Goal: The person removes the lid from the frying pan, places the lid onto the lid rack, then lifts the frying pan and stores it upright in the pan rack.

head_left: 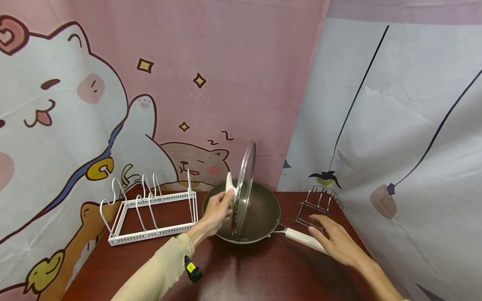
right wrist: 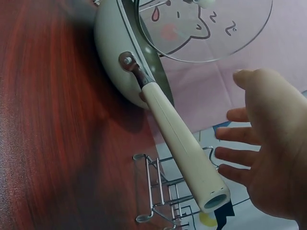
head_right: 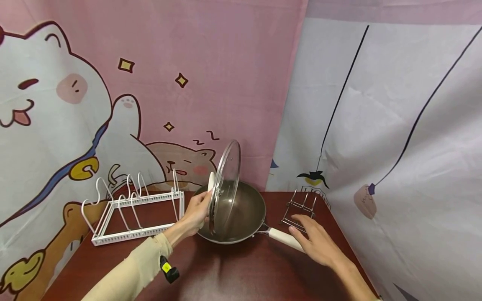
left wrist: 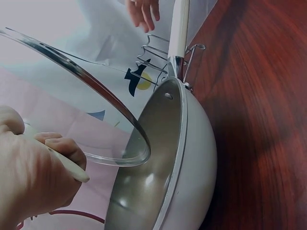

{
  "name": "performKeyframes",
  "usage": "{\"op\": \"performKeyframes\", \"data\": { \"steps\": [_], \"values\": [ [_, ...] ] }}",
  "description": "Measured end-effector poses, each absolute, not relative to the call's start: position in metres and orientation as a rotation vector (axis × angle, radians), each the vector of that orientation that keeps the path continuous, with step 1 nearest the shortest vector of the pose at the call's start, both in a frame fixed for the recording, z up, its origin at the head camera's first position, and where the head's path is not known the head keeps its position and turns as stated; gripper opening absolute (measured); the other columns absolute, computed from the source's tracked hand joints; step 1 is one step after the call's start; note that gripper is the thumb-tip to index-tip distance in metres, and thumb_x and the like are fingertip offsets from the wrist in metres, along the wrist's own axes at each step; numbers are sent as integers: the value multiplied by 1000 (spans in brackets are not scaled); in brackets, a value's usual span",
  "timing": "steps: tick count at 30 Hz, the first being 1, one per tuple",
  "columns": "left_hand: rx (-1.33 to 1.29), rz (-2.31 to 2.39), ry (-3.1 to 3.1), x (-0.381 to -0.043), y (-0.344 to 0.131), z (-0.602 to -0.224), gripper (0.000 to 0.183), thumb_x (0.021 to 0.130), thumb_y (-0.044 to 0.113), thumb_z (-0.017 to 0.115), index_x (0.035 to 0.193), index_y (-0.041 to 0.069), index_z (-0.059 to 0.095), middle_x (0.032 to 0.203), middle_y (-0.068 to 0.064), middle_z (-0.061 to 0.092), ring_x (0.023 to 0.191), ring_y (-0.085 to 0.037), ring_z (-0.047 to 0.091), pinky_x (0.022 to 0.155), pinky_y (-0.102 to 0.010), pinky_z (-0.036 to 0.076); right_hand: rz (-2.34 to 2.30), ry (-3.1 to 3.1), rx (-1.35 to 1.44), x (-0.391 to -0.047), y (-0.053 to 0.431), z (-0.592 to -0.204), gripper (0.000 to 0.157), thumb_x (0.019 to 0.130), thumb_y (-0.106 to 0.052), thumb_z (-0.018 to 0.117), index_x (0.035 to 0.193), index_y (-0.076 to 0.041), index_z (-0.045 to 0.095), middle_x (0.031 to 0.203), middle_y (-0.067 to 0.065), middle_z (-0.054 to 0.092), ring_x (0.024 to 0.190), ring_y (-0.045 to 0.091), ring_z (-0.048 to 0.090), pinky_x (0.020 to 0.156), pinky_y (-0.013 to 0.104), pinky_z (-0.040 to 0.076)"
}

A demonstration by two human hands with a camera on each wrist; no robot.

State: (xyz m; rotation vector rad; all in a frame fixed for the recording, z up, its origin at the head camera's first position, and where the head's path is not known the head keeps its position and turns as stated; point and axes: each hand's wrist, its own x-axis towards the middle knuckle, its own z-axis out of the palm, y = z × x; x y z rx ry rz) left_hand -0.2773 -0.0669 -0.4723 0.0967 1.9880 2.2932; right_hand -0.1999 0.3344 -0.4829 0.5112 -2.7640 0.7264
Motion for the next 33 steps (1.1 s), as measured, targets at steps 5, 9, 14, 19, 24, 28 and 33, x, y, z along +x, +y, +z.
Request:
{"op": "performKeyframes", "data": {
  "steps": [5,9,14,19,24,28,33],
  "values": [
    [98,2298,1974,-276,-67,-472,38,119,45,57,100,13,63,88,1,52,64,-7,40,50,-19,37,755,-2708,486,-203,340,-484,46,116,-35,64,155,-11,62,158,16,67,148,42,62,111,41,50],
    [111,2299,1956,-275,-65,-472,37,119,45,57,99,13,62,85,3,51,62,-5,39,52,-20,36,766,-2675,479,-207,346,-486,47,115,-32,66,156,-8,61,159,19,64,149,44,60,112,27,41],
    [129,2294,1956,-273,-64,-470,37,119,43,57,97,14,62,85,2,52,62,-7,39,50,-19,36,761,-2652,445,-210,352,-489,50,115,-32,65,156,-5,59,160,22,62,149,47,58,114,40,42],
    [147,2292,1949,-272,-63,-470,37,119,42,57,95,13,60,85,2,51,62,-7,39,50,-19,34,783,-2664,415,-213,359,-487,53,116,-33,63,158,-1,55,163,29,56,152,55,52,113,70,44],
    [158,2299,1934,-272,-62,-471,37,119,42,57,96,13,61,84,2,51,60,-5,37,50,-20,33,792,-2668,393,-216,365,-486,56,116,-34,63,159,1,53,165,34,52,153,61,47,116,79,41],
    [161,2300,1927,-272,-62,-471,37,119,43,58,96,13,61,84,2,51,59,-5,37,49,-20,33,790,-2665,377,-218,369,-485,58,117,-35,62,160,2,51,165,37,50,153,63,46,117,81,40],
    [172,2302,1915,-272,-62,-471,38,119,43,58,98,12,61,84,2,50,59,-5,36,49,-21,32,776,-2655,365,-223,374,-486,58,116,-34,63,161,2,51,165,36,51,152,62,47,117,80,40]
  ]
}}
